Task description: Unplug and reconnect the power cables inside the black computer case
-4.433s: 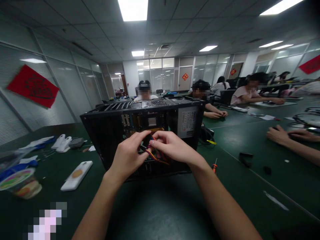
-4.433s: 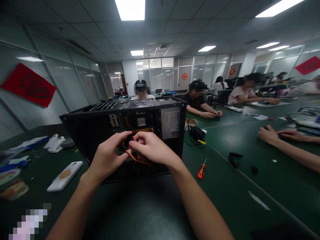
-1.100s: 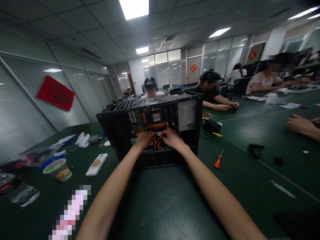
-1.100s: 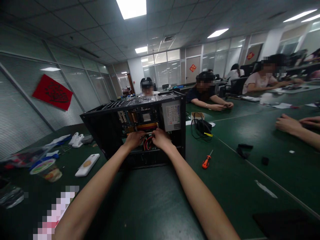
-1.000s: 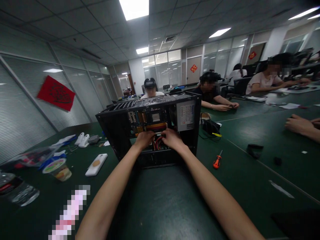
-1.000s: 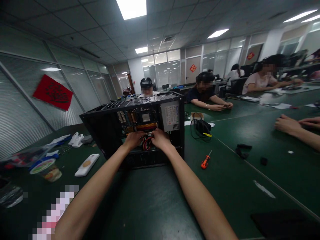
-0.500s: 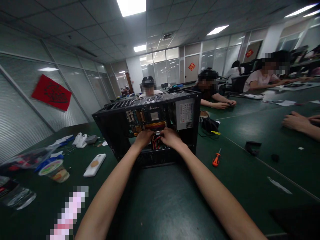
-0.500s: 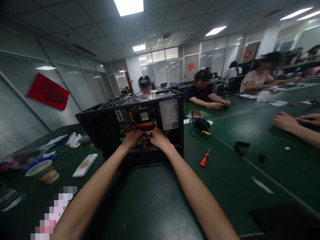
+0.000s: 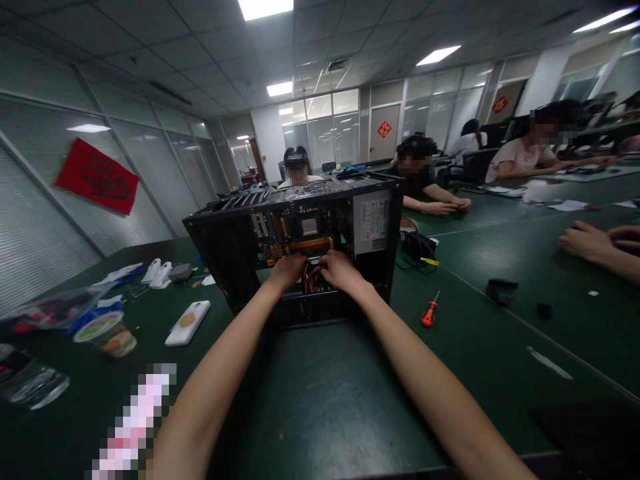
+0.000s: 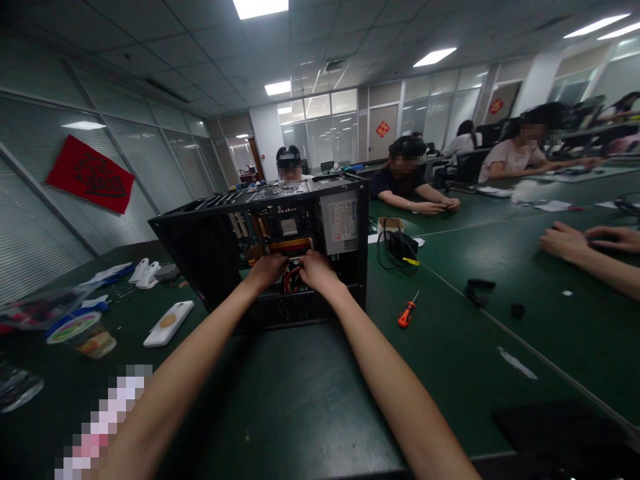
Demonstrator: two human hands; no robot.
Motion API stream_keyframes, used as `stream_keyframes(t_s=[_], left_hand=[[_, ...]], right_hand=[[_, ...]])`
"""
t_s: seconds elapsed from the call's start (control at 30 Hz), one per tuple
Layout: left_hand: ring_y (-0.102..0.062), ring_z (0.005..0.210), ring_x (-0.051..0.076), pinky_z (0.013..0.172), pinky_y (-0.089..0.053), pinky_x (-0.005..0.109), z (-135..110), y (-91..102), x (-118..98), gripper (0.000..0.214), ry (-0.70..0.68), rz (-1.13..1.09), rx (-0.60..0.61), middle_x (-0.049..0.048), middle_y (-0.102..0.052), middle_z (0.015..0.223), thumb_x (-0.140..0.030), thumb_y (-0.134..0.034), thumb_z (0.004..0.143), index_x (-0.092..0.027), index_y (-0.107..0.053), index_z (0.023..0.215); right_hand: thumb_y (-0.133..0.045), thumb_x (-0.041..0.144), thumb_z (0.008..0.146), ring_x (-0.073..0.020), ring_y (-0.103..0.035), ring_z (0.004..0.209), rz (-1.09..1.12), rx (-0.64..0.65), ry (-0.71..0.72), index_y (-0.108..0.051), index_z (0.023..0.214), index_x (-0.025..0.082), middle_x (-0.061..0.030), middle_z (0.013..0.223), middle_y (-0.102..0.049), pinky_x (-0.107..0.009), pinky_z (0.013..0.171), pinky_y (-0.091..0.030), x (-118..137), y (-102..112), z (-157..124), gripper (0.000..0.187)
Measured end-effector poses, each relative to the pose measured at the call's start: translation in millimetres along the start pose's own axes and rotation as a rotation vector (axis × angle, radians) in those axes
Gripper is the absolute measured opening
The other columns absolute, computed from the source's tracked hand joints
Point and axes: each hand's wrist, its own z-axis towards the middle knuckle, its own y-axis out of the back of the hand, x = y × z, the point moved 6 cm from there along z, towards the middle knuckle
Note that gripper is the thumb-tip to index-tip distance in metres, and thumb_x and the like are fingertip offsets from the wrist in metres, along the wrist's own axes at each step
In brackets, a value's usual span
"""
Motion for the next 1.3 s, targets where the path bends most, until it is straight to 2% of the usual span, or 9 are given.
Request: stream_keyframes(t_s=[0.17, 0.33, 0.53, 0.63, 0.7, 0.83, 1.07, 1.3], left_hand=[[-0.069, 0.100, 0.027, 0.081, -0.051, 0.034, 1.7, 0.8, -0.3, 0.029, 0.030, -0.013, -0.014, 0.0129, -0.068, 0.110, -0.026, -0.045, 0.100, -0.016, -0.069, 0.111], [-0.068, 0.102, 0.027, 0.083, -0.051, 0.034, 2.2, 1.1, -0.8, 0.029, 0.068, -0.032, -0.015, 0.0133, -0.069, 0.110, -0.026, -0.045, 0.099, -0.016, -0.070, 0.110], [-0.069, 0.103, 0.024, 0.084, -0.050, 0.030, -4.7, 1.1, 8.1, 0.028, 0.185, -0.094, -0.057, 0.0109, -0.072, 0.110, -0.033, -0.053, 0.097, -0.021, -0.071, 0.115], [-0.069, 0.102, 0.023, 0.082, -0.050, 0.028, -12.5, 2.0, 15.8, 0.035, 0.252, -0.141, -0.106, 0.0110, -0.075, 0.107, -0.036, -0.045, 0.100, -0.022, -0.071, 0.118], [-0.070, 0.100, 0.024, 0.079, -0.049, 0.028, -16.7, 2.5, 19.6, 0.043, 0.293, -0.202, -0.132, 0.0122, -0.076, 0.102, -0.044, -0.041, 0.101, -0.021, -0.075, 0.112], [-0.071, 0.089, 0.025, 0.073, -0.049, 0.029, -15.9, -2.6, 17.6, 0.052, 0.299, -0.332, -0.091, 0.0117, -0.077, 0.088, -0.063, -0.050, 0.091, -0.020, -0.080, 0.095], [-0.070, 0.093, 0.023, 0.080, -0.049, 0.027, -8.5, -10.1, 8.8, 0.036, 0.184, -0.401, -0.051, 0.0075, -0.078, 0.095, -0.048, -0.055, 0.091, -0.024, -0.081, 0.099], [-0.070, 0.095, 0.025, 0.078, -0.050, 0.029, -11.2, -6.3, 14.2, 0.037, 0.264, -0.340, -0.072, 0.0077, -0.077, 0.097, -0.048, -0.054, 0.090, -0.028, -0.079, 0.107]], right_hand=[[-0.058, 0.018, 0.089, -0.0212, -0.060, 0.103, 0.036, -0.011, 0.018, -0.074, 0.106, 0.014, -0.0120, 0.112, -0.062, -0.028, 0.093, -0.043, -1.3, -3.1, 1.1, 0.024], [-0.058, 0.019, 0.089, -0.0211, -0.059, 0.102, 0.025, 0.013, 0.015, -0.073, 0.108, 0.014, -0.0117, 0.110, -0.062, -0.028, 0.092, -0.043, -1.6, -5.3, 1.0, 0.025], [-0.058, 0.017, 0.088, -0.0208, -0.060, 0.102, 0.037, 0.012, 0.063, -0.071, 0.113, 0.014, -0.0104, 0.108, -0.062, -0.027, 0.091, -0.043, 2.1, -5.8, 0.6, 0.028], [-0.057, 0.017, 0.089, -0.0208, -0.060, 0.102, 0.011, -0.006, 0.052, -0.071, 0.113, 0.014, -0.0109, 0.109, -0.061, -0.027, 0.090, -0.043, 3.1, -3.4, 0.6, 0.028], [-0.056, 0.017, 0.090, -0.0204, -0.060, 0.099, -0.008, -0.001, 0.058, -0.071, 0.110, 0.014, -0.0106, 0.108, -0.060, -0.027, 0.088, -0.043, 4.8, -2.1, 0.3, 0.025], [-0.055, 0.014, 0.089, -0.0206, -0.058, 0.099, -0.006, -0.015, 0.078, -0.066, 0.108, 0.014, -0.0105, 0.107, -0.061, -0.028, 0.085, -0.042, 6.0, 0.2, 0.2, 0.021], [-0.055, 0.012, 0.088, -0.0204, -0.056, 0.094, -0.029, -0.035, 0.077, -0.062, 0.096, 0.014, -0.0098, 0.101, -0.061, -0.028, 0.080, -0.039, 3.7, 0.5, -0.6, 0.011], [-0.050, 0.014, 0.094, -0.0191, -0.059, 0.091, -0.196, 0.039, 0.234, -0.063, 0.102, 0.014, -0.0115, 0.113, -0.061, -0.028, 0.071, -0.036, 10.2, -0.7, 15.9, 0.016]])
